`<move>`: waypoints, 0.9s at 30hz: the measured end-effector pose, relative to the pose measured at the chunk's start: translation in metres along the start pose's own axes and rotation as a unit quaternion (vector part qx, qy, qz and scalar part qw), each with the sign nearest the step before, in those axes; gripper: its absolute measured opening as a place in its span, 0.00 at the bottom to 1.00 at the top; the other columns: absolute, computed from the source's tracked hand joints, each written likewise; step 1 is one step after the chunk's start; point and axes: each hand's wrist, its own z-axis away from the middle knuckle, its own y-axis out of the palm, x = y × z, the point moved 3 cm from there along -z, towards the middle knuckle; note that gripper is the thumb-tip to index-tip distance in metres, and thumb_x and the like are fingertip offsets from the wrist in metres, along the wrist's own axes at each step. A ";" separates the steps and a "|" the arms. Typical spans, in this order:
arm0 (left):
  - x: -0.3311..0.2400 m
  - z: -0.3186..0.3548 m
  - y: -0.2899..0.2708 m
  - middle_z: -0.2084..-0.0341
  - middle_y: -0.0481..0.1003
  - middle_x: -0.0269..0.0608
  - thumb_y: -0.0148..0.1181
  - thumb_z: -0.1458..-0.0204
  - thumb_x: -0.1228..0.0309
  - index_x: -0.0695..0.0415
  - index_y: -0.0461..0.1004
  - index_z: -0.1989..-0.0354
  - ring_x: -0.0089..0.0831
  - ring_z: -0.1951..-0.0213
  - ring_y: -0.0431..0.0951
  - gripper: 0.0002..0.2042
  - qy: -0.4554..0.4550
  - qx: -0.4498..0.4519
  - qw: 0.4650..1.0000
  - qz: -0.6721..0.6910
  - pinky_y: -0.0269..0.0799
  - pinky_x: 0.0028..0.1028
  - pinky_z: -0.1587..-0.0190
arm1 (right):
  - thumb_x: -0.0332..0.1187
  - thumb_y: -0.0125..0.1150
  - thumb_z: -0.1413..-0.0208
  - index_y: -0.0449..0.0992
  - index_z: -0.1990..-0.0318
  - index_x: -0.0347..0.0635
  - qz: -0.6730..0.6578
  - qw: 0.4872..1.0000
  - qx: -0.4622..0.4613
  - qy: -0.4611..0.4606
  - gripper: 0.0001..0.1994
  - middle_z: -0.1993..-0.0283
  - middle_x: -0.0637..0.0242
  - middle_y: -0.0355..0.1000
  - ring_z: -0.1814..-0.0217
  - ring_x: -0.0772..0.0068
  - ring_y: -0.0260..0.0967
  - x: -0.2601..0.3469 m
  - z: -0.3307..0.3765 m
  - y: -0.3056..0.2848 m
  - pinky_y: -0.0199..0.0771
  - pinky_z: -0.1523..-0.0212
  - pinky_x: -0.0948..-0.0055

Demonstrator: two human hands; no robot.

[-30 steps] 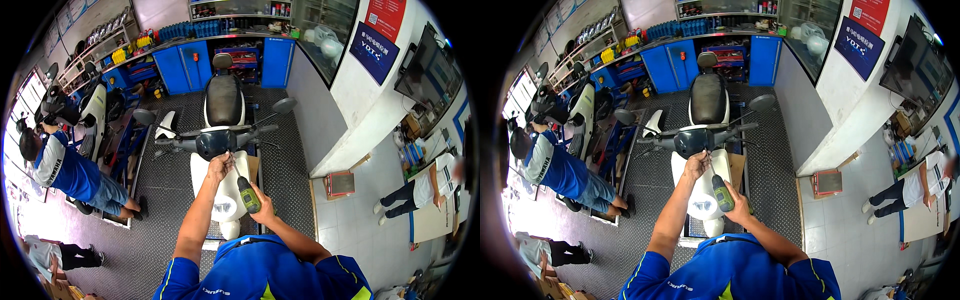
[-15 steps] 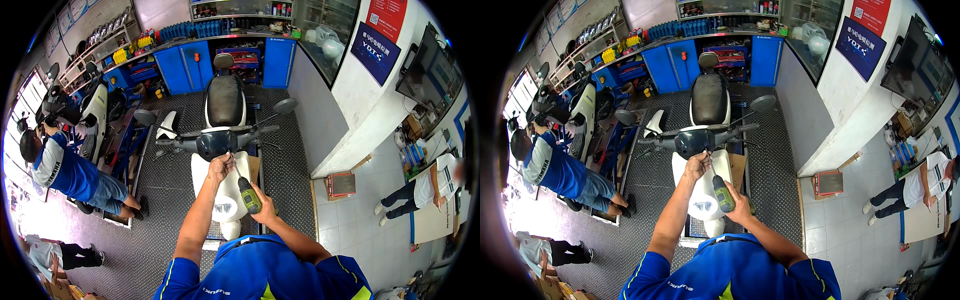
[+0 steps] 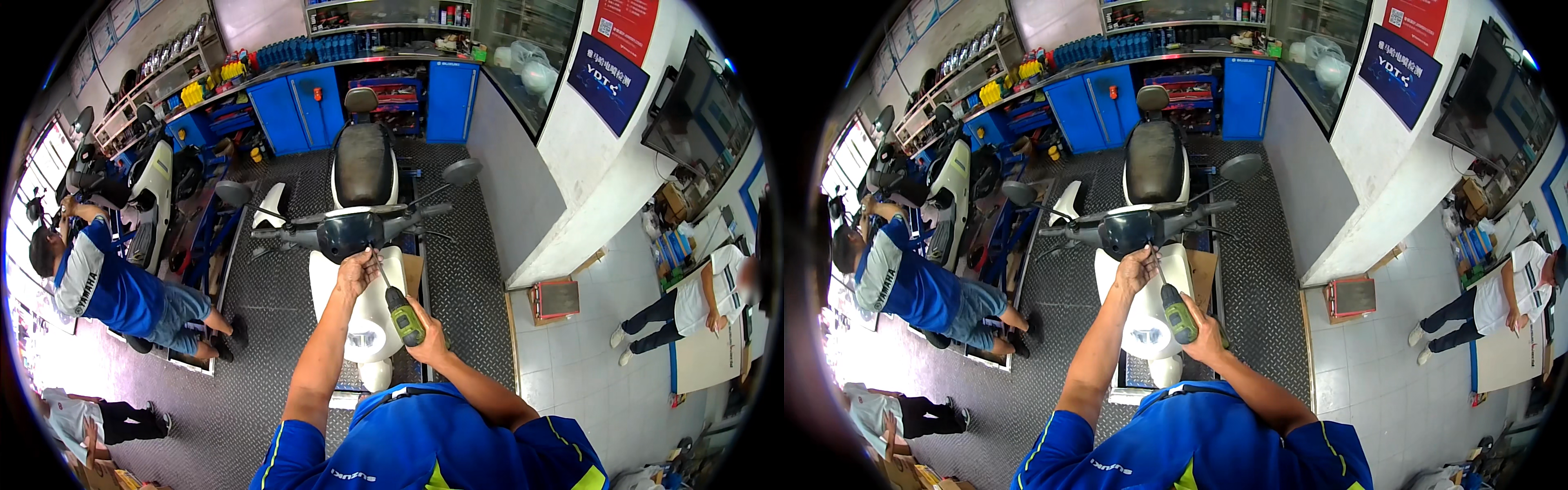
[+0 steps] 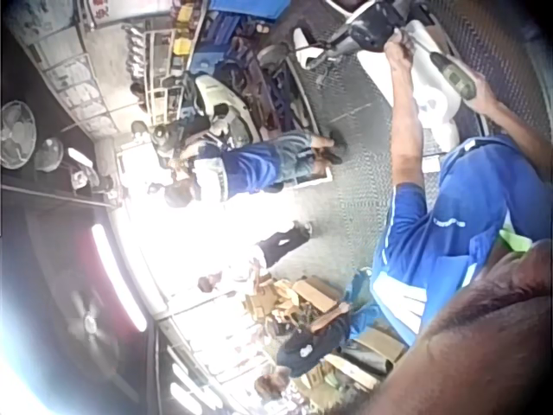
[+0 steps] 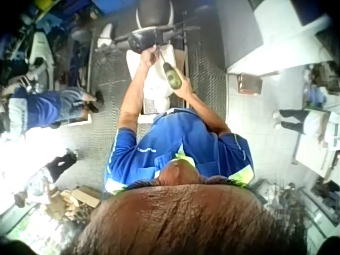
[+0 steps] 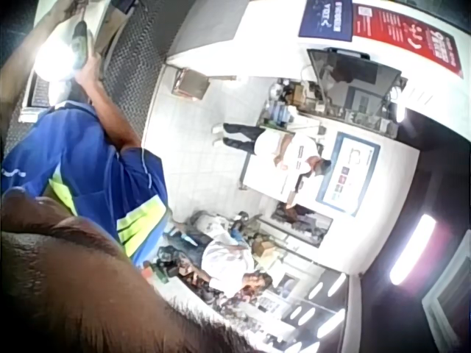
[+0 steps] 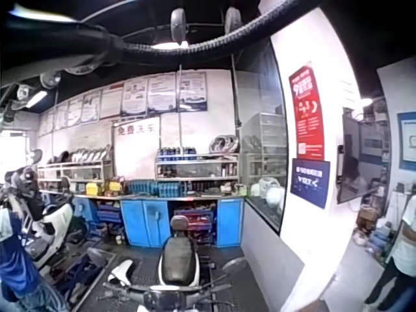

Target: The person uses a power drill to remove screws from the front cowl of a white scooter, removes the plastic cover, and then places the screws in a designated bin on a nearby workbench.

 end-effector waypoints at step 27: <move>-0.001 -0.002 -0.006 0.68 0.81 0.34 0.62 0.37 0.60 0.57 0.79 0.56 0.25 0.65 0.79 0.12 -0.008 0.026 0.999 0.041 0.76 0.28 0.59 | 0.21 0.68 0.56 0.59 0.27 0.40 -0.010 1.000 -0.021 -0.002 0.44 0.50 0.43 0.78 0.52 0.44 0.81 0.016 -0.005 0.002 0.81 0.52 0.59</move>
